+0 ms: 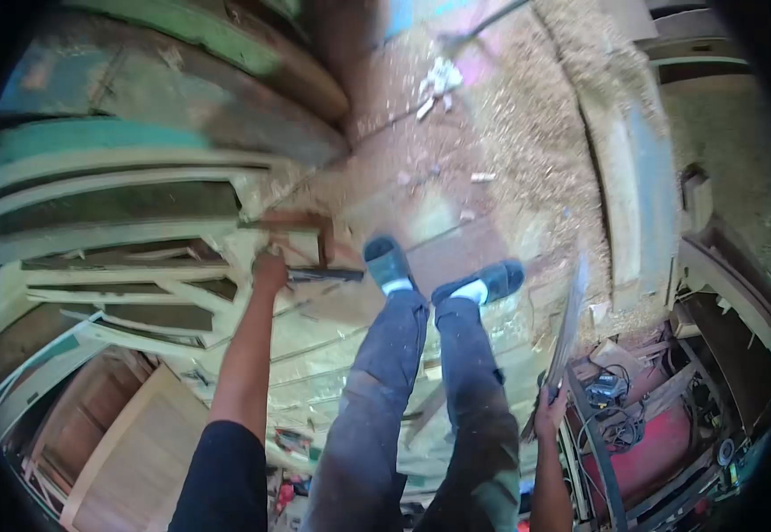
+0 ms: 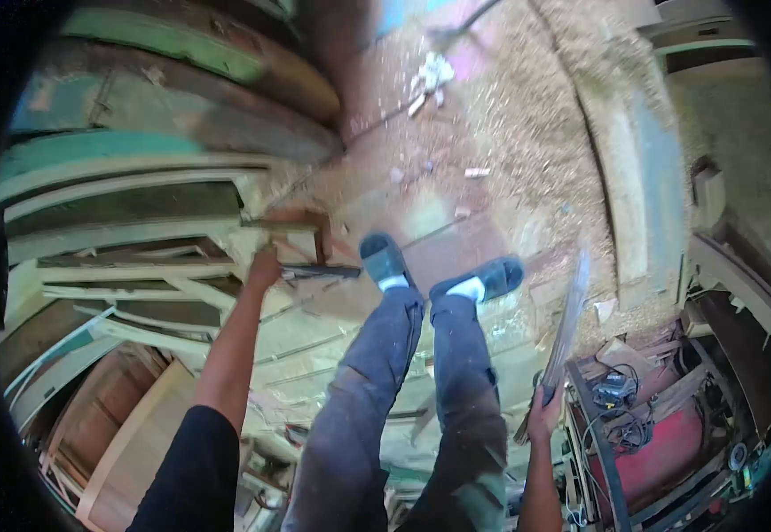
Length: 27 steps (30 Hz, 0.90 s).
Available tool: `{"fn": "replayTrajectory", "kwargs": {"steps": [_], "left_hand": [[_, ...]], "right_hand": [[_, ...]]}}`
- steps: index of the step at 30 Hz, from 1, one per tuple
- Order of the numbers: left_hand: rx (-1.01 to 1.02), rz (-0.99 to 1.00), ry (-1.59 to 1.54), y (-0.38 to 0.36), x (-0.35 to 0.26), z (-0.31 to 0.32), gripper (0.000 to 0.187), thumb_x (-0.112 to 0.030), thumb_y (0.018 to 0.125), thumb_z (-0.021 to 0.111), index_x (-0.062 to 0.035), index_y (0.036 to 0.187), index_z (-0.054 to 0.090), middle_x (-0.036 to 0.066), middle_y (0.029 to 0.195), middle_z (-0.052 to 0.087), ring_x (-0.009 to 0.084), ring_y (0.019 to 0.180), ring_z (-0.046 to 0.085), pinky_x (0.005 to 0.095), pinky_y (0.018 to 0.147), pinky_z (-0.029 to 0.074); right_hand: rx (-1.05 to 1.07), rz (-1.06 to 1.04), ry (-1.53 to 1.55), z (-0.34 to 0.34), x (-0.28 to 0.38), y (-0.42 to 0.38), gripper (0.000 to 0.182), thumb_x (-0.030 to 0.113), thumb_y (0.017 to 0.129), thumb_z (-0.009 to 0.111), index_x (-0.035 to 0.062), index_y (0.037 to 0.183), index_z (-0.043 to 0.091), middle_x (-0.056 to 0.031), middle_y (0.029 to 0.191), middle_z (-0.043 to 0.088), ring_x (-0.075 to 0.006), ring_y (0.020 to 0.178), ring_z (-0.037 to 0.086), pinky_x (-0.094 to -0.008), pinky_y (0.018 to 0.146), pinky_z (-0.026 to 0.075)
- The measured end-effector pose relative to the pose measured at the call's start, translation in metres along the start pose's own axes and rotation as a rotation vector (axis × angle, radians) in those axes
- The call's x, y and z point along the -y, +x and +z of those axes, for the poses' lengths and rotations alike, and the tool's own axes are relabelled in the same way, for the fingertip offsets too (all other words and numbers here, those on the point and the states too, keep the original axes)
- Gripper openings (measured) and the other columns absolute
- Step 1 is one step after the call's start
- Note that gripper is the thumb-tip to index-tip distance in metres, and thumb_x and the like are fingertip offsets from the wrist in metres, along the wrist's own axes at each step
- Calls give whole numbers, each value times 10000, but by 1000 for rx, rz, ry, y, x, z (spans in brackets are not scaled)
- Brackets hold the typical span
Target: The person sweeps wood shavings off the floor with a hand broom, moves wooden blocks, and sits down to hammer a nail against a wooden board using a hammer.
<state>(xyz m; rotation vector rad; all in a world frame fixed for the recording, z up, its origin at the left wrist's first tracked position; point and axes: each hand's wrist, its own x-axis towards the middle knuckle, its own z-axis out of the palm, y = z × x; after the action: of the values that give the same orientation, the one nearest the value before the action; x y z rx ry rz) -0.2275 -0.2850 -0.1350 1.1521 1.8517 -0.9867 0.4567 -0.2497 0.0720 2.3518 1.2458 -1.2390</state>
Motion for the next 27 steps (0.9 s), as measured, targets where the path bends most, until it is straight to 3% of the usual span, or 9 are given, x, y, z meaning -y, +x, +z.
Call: {"fn": "replayTrajectory", "kwargs": {"steps": [1, 3, 12, 14, 18, 20, 22, 24, 27], "left_hand": [[-216, 214, 24, -29, -32, -50, 393, -150, 788, 648, -74, 1171, 610, 251, 1124, 609, 384, 1075, 592, 458, 902, 490], [-254, 298, -479, -57, -90, -147, 398, -91, 809, 571, -79, 1206, 588, 227, 1189, 587, 384, 1082, 582, 439, 942, 469], [-1009, 1000, -805, -179, -339, -644, 559, -287, 809, 718, -19, 1261, 526, 249, 1101, 618, 387, 1057, 593, 419, 920, 467], [-1051, 1071, -796, -201, -390, -727, 663, -330, 773, 763, 3, 1282, 498, 231, 1118, 630, 356, 1083, 601, 405, 922, 470], [-920, 1027, -863, -201, -483, -804, 913, -470, 707, 812, 97, 1319, 440, 295, 1239, 561, 304, 1123, 587, 375, 927, 473], [-804, 999, -824, -182, -514, -821, 914, -493, 697, 805, 100, 1304, 464, 276, 1193, 594, 295, 1087, 601, 360, 918, 476], [-898, 961, -838, -171, -523, -827, 635, -426, 764, 749, 89, 1105, 605, 167, 844, 683, 234, 768, 656, 350, 728, 513], [-821, 932, -717, -187, -511, -832, 475, -364, 816, 708, 69, 995, 630, 104, 736, 655, 168, 659, 620, 326, 624, 493], [-558, 1106, -967, -178, -470, -817, 314, -280, 875, 652, 6, 1003, 626, 41, 743, 593, 135, 671, 580, 289, 626, 483]], "right_hand": [[-105, -178, 25, 0, -1, -13, 634, 165, 935, 575, 9, 1472, 276, -284, 1259, 539, -354, 1128, 560, -387, 975, 416], [-119, 12, 23, -18, 23, -48, 727, 168, 875, 649, 7, 1474, 271, -256, 1199, 567, -330, 1090, 572, -397, 965, 423], [-204, 57, 415, -11, 8, -88, 744, 130, 755, 747, 22, 1393, 379, -159, 972, 633, -245, 774, 650, -372, 665, 531], [-126, 328, 665, -19, 41, -89, 673, 113, 757, 743, 37, 1346, 428, -129, 935, 637, -200, 689, 643, -361, 574, 531], [-279, 108, 479, 35, 8, -66, 693, 125, 764, 752, 32, 1365, 418, -121, 933, 638, -180, 621, 628, -345, 529, 538], [-198, 221, 543, 23, 27, -58, 712, 187, 793, 747, 22, 1389, 393, -157, 1009, 641, -245, 740, 658, -383, 658, 560], [-487, 191, 506, 30, 35, -47, 715, 267, 832, 718, 10, 1404, 374, -195, 1157, 606, -312, 955, 640, -425, 826, 524], [-269, 481, 797, -34, 84, -28, 701, 311, 878, 670, 9, 1423, 350, -211, 1285, 538, -350, 1122, 569, -439, 928, 466], [-689, 197, 850, 9, 64, 58, 699, 221, 894, 641, 38, 1471, 290, -156, 1079, 608, -263, 800, 627, -398, 724, 539]]}}
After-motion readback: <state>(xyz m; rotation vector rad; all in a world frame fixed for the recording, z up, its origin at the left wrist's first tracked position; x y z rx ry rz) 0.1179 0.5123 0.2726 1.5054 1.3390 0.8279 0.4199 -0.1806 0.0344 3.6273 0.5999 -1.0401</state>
